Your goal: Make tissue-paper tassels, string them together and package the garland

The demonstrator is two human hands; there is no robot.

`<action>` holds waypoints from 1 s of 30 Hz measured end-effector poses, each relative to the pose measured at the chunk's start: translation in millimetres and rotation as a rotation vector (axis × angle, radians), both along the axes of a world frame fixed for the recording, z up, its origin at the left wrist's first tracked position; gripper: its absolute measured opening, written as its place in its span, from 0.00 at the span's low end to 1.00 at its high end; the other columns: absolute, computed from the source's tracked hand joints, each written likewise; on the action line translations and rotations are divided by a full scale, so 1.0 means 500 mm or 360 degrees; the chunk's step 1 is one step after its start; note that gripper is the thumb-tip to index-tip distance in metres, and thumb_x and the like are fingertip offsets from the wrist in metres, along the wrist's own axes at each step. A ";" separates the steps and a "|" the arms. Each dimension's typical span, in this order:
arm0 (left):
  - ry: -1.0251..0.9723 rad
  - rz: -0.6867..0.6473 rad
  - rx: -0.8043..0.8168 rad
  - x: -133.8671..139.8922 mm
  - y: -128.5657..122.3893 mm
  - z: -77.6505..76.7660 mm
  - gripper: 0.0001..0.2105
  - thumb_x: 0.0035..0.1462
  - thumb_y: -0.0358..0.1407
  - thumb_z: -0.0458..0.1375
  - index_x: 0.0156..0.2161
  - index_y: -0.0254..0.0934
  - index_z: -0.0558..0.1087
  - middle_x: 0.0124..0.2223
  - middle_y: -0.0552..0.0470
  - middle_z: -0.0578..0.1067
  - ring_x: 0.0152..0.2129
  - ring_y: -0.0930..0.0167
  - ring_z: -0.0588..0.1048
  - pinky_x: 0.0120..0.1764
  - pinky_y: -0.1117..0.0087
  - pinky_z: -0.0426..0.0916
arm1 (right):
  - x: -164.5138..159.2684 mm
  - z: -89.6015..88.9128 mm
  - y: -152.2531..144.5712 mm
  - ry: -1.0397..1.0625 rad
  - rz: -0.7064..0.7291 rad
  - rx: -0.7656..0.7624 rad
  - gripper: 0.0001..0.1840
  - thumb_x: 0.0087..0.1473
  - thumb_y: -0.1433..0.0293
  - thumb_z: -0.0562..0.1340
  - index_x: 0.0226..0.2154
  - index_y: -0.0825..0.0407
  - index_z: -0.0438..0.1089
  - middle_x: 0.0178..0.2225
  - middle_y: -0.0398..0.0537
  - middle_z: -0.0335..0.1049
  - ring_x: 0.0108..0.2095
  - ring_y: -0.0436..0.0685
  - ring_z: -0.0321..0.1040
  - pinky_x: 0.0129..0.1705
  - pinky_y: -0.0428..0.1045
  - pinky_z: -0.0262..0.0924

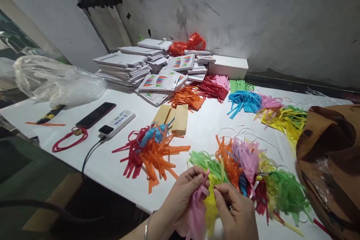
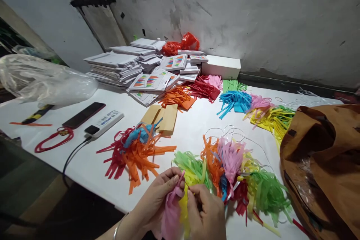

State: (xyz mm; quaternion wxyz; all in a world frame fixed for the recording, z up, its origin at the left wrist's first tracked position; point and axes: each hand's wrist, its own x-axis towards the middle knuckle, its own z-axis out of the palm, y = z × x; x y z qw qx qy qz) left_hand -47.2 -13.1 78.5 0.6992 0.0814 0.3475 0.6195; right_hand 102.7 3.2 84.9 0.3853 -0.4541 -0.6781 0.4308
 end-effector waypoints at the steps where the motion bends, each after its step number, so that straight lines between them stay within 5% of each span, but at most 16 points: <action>1: -0.0013 0.0000 0.0001 0.001 -0.001 -0.001 0.14 0.48 0.36 0.73 0.33 0.32 0.73 0.27 0.53 0.77 0.19 0.81 0.73 0.26 0.83 0.67 | 0.000 0.001 0.000 -0.0019 -0.0002 0.0014 0.17 0.60 0.57 0.59 0.28 0.49 0.74 0.19 0.41 0.67 0.19 0.51 0.61 0.24 0.45 0.54; 8: 0.0040 -0.0015 -0.0008 0.008 -0.007 -0.006 0.16 0.47 0.38 0.74 0.32 0.33 0.72 0.27 0.54 0.76 0.19 0.81 0.72 0.26 0.82 0.66 | 0.001 0.001 -0.001 -0.0045 -0.0037 0.0117 0.15 0.61 0.59 0.59 0.28 0.49 0.74 0.19 0.40 0.67 0.19 0.50 0.62 0.24 0.45 0.53; 14: 0.0571 0.0054 0.0084 0.005 -0.010 -0.003 0.14 0.49 0.42 0.72 0.32 0.34 0.75 0.28 0.54 0.77 0.24 0.77 0.72 0.30 0.79 0.66 | 0.004 -0.020 -0.004 -0.0259 0.0002 0.0454 0.13 0.63 0.64 0.56 0.31 0.47 0.73 0.23 0.42 0.73 0.22 0.53 0.70 0.29 0.47 0.56; 18: 0.0900 0.0113 0.0123 0.002 -0.019 -0.005 0.15 0.50 0.45 0.70 0.33 0.35 0.77 0.30 0.53 0.77 0.27 0.74 0.72 0.32 0.76 0.66 | 0.008 -0.021 0.002 -0.0362 0.0055 0.0527 0.15 0.65 0.65 0.54 0.29 0.48 0.71 0.20 0.41 0.68 0.20 0.52 0.68 0.27 0.47 0.54; 30: 0.1284 0.0090 0.0332 -0.006 -0.023 -0.015 0.09 0.55 0.41 0.66 0.36 0.36 0.78 0.34 0.49 0.79 0.33 0.68 0.76 0.39 0.69 0.70 | 0.009 -0.012 0.008 -0.0437 0.0152 0.0890 0.14 0.65 0.71 0.52 0.30 0.50 0.68 0.20 0.39 0.67 0.19 0.50 0.67 0.25 0.45 0.52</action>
